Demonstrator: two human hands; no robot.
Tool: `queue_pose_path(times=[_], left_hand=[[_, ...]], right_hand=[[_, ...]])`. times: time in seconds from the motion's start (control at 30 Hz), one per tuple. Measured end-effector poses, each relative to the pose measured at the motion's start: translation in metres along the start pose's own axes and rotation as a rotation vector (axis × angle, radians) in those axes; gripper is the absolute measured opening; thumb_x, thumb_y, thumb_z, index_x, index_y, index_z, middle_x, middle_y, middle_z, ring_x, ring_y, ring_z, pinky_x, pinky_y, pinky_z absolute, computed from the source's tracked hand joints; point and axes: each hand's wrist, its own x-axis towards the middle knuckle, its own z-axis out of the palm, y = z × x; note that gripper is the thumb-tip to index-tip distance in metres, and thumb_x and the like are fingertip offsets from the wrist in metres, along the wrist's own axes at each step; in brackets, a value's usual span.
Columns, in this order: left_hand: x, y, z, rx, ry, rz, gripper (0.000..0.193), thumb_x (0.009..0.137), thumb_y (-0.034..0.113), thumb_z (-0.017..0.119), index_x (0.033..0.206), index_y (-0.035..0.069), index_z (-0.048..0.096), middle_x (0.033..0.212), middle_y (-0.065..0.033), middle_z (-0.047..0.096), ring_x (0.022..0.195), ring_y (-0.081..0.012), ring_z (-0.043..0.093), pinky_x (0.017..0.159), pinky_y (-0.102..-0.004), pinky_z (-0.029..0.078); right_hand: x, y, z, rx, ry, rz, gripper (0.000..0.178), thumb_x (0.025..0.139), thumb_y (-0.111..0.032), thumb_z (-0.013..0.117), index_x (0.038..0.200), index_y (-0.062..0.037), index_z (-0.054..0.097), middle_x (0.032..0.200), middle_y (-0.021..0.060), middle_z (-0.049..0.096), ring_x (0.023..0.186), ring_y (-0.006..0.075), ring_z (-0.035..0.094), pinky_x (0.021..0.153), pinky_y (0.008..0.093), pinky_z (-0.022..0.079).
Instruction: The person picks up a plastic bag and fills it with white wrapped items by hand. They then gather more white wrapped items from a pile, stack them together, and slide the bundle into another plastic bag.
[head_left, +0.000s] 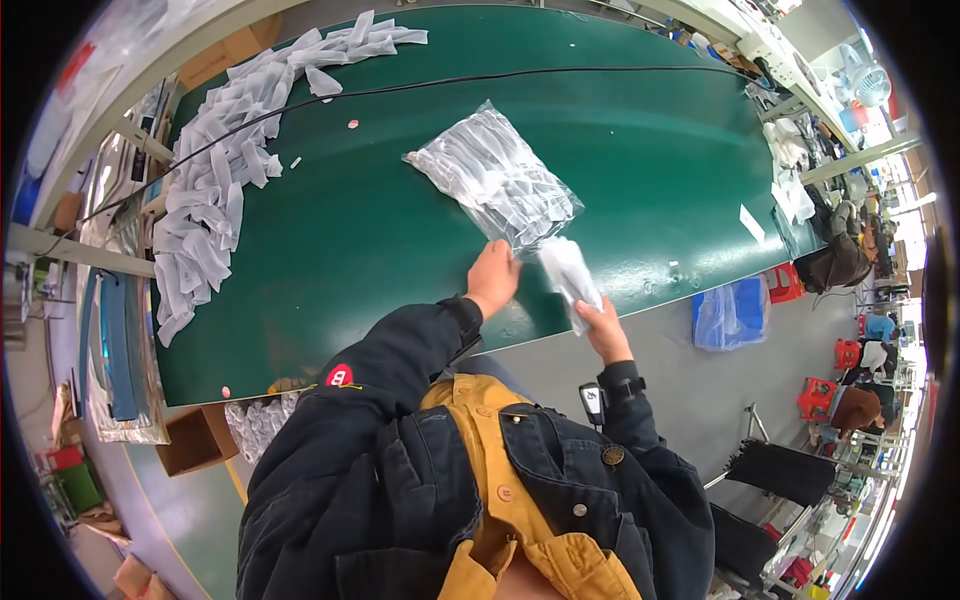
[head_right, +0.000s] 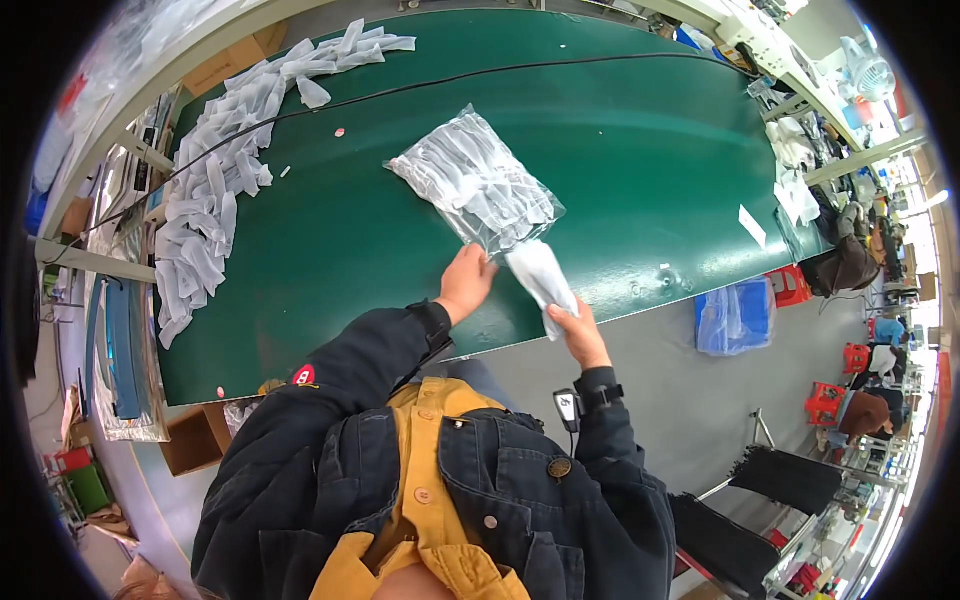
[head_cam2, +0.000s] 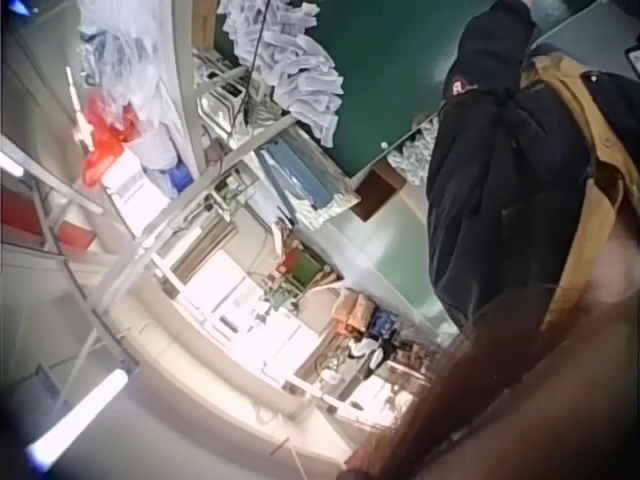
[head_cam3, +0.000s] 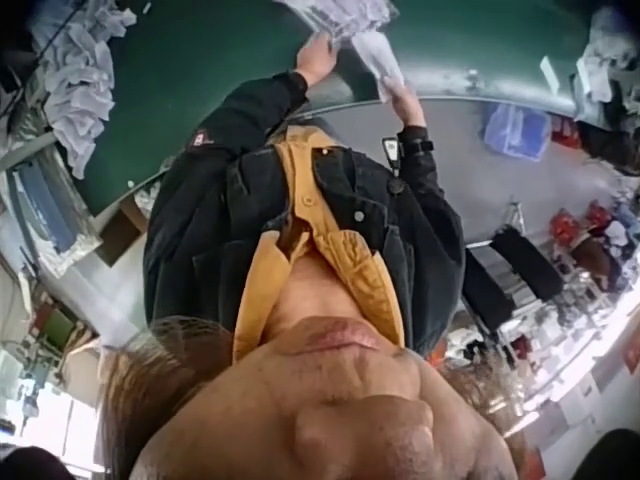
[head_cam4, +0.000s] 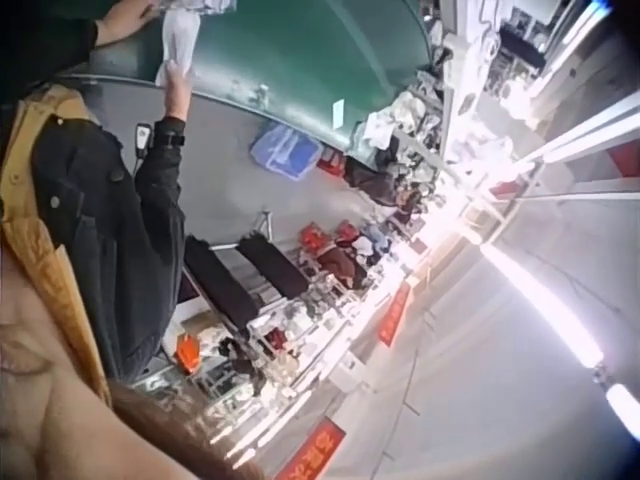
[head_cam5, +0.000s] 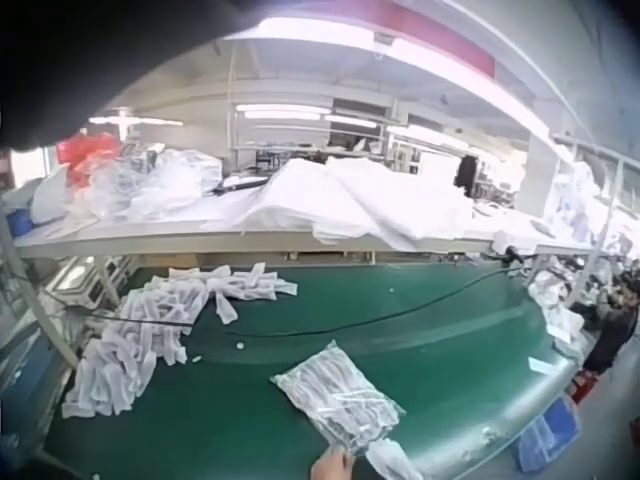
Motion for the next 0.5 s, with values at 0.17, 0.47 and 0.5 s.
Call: queue_pose_path(times=[0.17, 0.47, 0.5], left_hand=[[-0.005, -0.005, -0.008, -0.246, 0.093, -0.091, 0.018, 0.094, 0.015, 0.059, 0.085, 0.001, 0.053, 0.068, -0.0073, 0.055, 0.062, -0.0236, 0.057, 0.065, -0.0356, 0.049], [-0.016, 0.016, -0.028, -0.485, 0.135, -0.225, 0.017, 0.098, 0.011, 0.054, 0.084, 0.001, 0.052, 0.07, -0.0022, 0.054, 0.063, -0.0085, 0.053, 0.061, -0.0269, 0.047], [-0.016, 0.017, -0.032, -0.472, 0.138, -0.216, 0.017, 0.098, 0.011, 0.054, 0.084, 0.001, 0.052, 0.07, -0.0024, 0.054, 0.063, -0.0087, 0.053, 0.061, -0.0268, 0.047]], right_hand=[[0.048, -0.017, 0.03, -0.078, -0.342, 0.015, 0.063, 0.084, -0.024, 0.077, 0.134, 0.0046, 0.052, 0.117, 0.005, 0.062, 0.105, 0.0123, 0.057, 0.092, 0.0278, 0.044], [0.1, -0.025, 0.079, -1.167, -0.123, -0.099, 0.084, 0.074, -0.05, 0.078, 0.136, 0.0004, 0.053, 0.12, 0.0236, 0.063, 0.11, 0.0329, 0.062, 0.09, 0.0398, 0.051], [0.103, -0.022, 0.084, -1.157, -0.115, -0.105, 0.086, 0.073, -0.053, 0.078, 0.136, 0.0001, 0.054, 0.119, 0.0262, 0.061, 0.11, 0.0359, 0.061, 0.09, 0.0413, 0.051]])
